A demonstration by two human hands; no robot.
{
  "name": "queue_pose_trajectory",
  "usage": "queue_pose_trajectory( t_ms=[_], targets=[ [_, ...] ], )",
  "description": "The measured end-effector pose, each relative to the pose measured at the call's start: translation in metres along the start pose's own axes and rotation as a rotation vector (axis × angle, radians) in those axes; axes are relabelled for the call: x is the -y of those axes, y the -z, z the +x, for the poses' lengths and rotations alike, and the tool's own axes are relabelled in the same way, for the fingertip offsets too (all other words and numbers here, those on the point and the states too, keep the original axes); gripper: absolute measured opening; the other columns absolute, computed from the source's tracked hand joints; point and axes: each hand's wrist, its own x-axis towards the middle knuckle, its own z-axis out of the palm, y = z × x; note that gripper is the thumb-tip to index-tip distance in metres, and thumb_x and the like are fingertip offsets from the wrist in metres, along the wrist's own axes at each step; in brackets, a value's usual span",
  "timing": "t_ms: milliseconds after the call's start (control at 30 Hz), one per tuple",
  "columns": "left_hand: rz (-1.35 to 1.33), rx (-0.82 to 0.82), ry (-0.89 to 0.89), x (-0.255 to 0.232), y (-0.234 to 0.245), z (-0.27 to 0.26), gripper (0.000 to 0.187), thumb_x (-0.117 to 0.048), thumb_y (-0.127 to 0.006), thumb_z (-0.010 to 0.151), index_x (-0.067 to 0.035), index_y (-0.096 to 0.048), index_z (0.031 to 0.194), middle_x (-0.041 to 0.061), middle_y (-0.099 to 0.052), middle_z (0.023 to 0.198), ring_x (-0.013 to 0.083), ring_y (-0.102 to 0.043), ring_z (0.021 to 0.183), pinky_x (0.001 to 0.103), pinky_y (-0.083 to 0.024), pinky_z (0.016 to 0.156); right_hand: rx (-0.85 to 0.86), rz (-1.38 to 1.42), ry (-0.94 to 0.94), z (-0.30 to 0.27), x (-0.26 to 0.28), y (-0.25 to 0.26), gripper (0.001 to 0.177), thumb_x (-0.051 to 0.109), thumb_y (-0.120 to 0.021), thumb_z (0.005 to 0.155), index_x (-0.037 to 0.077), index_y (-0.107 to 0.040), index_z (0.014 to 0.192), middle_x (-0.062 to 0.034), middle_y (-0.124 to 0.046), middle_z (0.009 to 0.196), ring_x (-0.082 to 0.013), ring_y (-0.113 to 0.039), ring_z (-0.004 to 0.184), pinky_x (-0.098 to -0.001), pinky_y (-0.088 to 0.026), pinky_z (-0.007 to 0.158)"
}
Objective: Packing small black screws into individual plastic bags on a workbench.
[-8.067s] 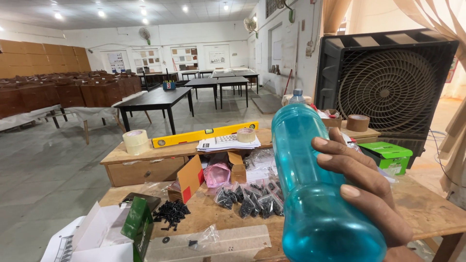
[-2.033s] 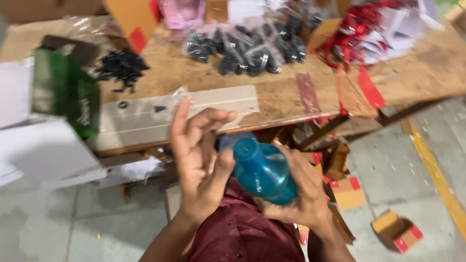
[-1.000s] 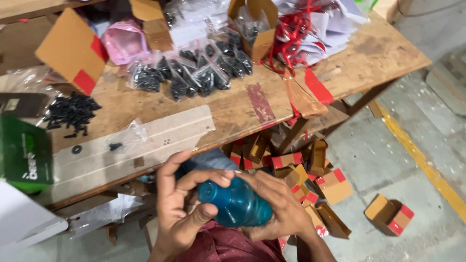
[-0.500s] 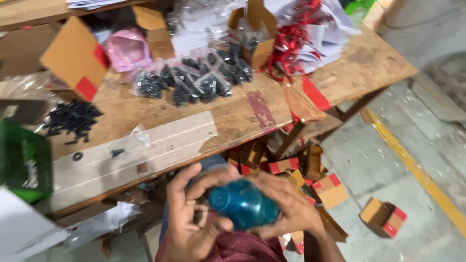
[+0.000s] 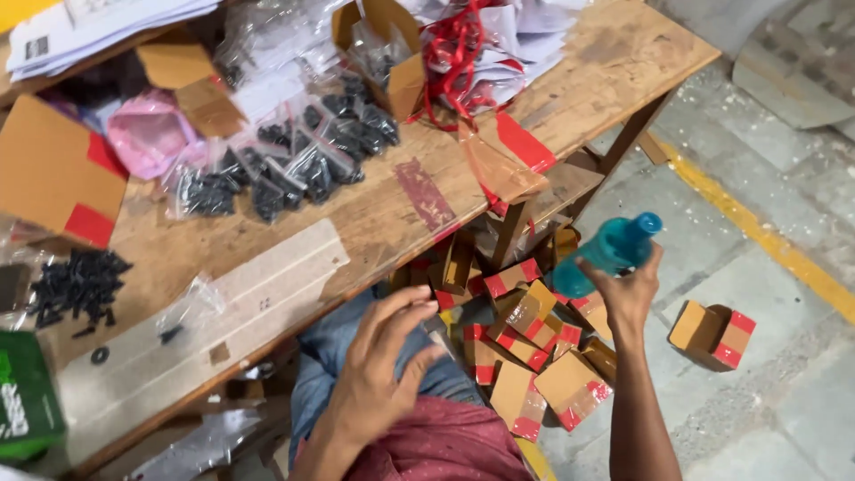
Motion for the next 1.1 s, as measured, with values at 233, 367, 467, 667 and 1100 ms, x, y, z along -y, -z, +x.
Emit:
queue_pose_trajectory(
  t_ms=[233, 367, 467, 667, 1100],
  targets=[
    [0.580, 0.043, -0.180, 0.098, -0.005, 0.069, 0.036, -0.013, -0.075, 0.091, -0.005, -0.066, 0.126, 0.014, -0.059, 0.133, 0.0354, -0.056, 0.123, 0.048, -0.050, 0.107, -0.097, 0.021, -0.158, 0.052, -0.149, -0.044, 0.086, 0.023, -0.098, 0.067, 0.006, -0.049, 0.136, -0.0164, -0.067, 0.125, -0.0307, -0.065, 0.116, -0.0418, -0.053, 0.102],
    [0.430, 0.071, -0.007, 0.104, -0.006, 0.093, 0.033, -0.010, -0.072, 0.090, -0.004, -0.067, 0.122, 0.016, -0.060, 0.134, 0.0362, -0.056, 0.125, 0.047, -0.050, 0.105, -0.065, 0.085, -0.211, 0.108, -0.170, -0.089, 0.087, 0.023, -0.097, 0.069, 0.009, -0.048, 0.140, -0.0139, -0.068, 0.129, -0.0310, -0.065, 0.122, -0.0406, -0.056, 0.103],
    [0.395, 0.107, 0.019, 0.109, -0.012, 0.098, 0.035, -0.012, -0.074, 0.089, -0.001, -0.068, 0.122, 0.016, -0.059, 0.132, 0.0363, -0.055, 0.125, 0.047, -0.049, 0.105, -0.009, 0.026, -0.235, 0.149, -0.179, -0.118, 0.094, 0.017, -0.097, 0.066, 0.011, -0.044, 0.143, -0.0149, -0.064, 0.132, -0.0327, -0.062, 0.123, -0.0410, -0.054, 0.101],
    [0.420, 0.203, 0.042, 0.103, -0.013, 0.121, 0.031, -0.006, -0.073, 0.088, -0.003, -0.070, 0.118, 0.013, -0.063, 0.126, 0.0360, -0.058, 0.121, 0.046, -0.050, 0.101, -0.021, 0.228, -0.304, 0.191, -0.372, -0.212, 0.066, 0.029, -0.067, 0.091, 0.008, -0.042, 0.148, -0.0215, -0.066, 0.133, -0.0297, -0.066, 0.125, -0.0383, -0.056, 0.104],
    [0.435, 0.272, 0.094, 0.109, -0.015, 0.122, 0.034, -0.008, -0.074, 0.085, -0.004, -0.070, 0.119, 0.012, -0.061, 0.125, 0.0348, -0.057, 0.119, 0.045, -0.050, 0.098, 0.354, 0.183, 0.060, 0.156, -0.492, -0.239, 0.070, 0.030, -0.069, 0.104, 0.003, -0.031, 0.157, -0.0192, -0.042, 0.158, -0.0287, -0.045, 0.146, -0.0430, -0.041, 0.122]
  ],
)
